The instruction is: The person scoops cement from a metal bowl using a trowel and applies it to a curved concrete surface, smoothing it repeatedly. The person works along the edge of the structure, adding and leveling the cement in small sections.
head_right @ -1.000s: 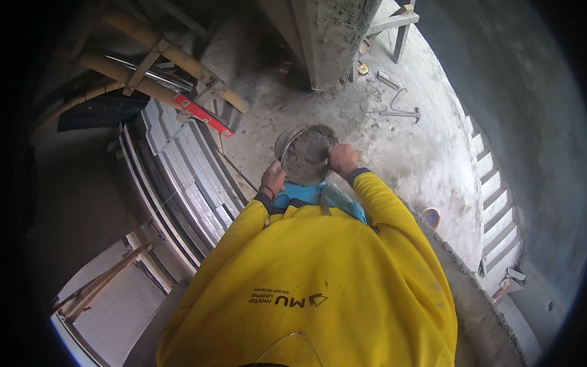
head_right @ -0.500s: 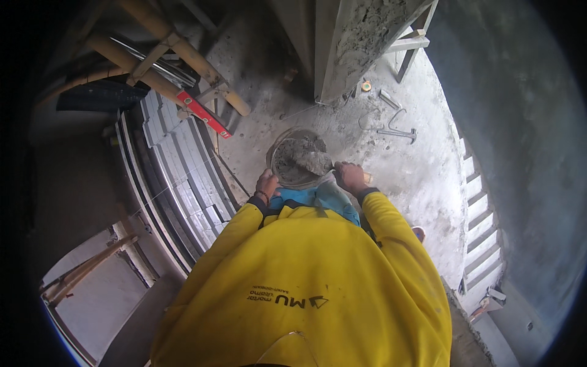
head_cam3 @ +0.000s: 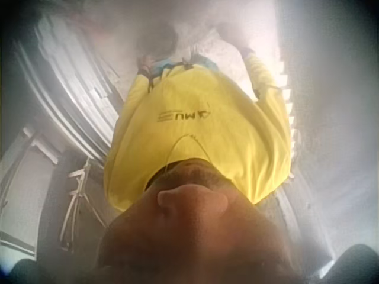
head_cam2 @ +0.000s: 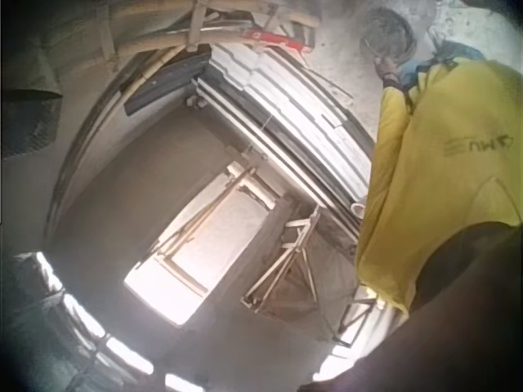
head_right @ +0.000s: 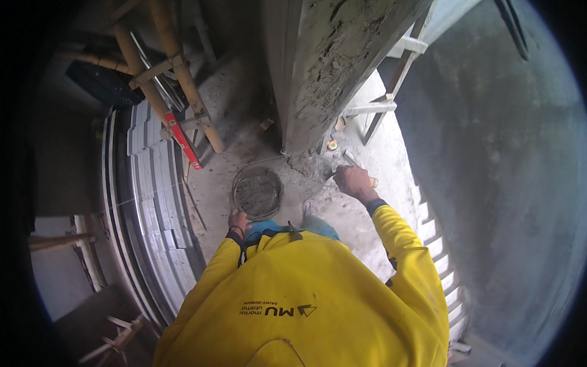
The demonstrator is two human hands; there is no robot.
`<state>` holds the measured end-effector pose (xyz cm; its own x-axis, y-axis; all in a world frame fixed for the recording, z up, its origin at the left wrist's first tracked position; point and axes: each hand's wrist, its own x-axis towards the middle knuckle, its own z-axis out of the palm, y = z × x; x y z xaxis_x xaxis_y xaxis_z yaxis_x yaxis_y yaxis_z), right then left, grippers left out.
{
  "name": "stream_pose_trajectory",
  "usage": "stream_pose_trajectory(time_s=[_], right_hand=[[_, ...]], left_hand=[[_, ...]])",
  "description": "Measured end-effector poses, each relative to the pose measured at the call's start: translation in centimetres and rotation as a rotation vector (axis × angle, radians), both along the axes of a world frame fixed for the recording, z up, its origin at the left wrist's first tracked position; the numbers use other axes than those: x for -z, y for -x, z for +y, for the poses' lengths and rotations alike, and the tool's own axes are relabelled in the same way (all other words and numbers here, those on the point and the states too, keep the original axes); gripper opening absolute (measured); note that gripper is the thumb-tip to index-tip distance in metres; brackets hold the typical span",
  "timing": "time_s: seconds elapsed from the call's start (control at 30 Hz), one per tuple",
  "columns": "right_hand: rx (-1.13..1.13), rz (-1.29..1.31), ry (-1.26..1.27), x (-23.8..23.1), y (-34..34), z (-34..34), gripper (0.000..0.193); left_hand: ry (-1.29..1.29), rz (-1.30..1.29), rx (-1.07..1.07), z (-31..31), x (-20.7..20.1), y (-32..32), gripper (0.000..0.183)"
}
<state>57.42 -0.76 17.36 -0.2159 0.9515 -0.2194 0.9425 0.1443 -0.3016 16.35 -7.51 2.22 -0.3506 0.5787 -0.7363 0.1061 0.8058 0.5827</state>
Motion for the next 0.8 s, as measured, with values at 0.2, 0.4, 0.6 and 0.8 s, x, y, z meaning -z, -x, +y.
stream_pose_trajectory(time_s=[0.2,0.4,0.6,0.8], right_hand=[[-0.38,-0.021,0.036,-9.8,-6.0,5.3,0.025],[-0.629,0.325,0.688,-15.9,-6.9,10.0,0.022],[-0.348,0.461,0.787,-13.5,-9.4,17.4,0.026],[-0.533,0.175,-0.187,-22.5,-10.6,15.1,0.021]], left_hand=[[-0.03,-0.05,-0.248,-4.0,0.4,-5.6,0.021],[0.052,-0.006,-0.263,-10.1,1.6,-9.7,0.042],[0.101,0.068,-0.241,-10.8,-0.4,-13.4,0.035],[-0.007,0.369,-0.041,-15.6,8.5,-13.5,0.029]])
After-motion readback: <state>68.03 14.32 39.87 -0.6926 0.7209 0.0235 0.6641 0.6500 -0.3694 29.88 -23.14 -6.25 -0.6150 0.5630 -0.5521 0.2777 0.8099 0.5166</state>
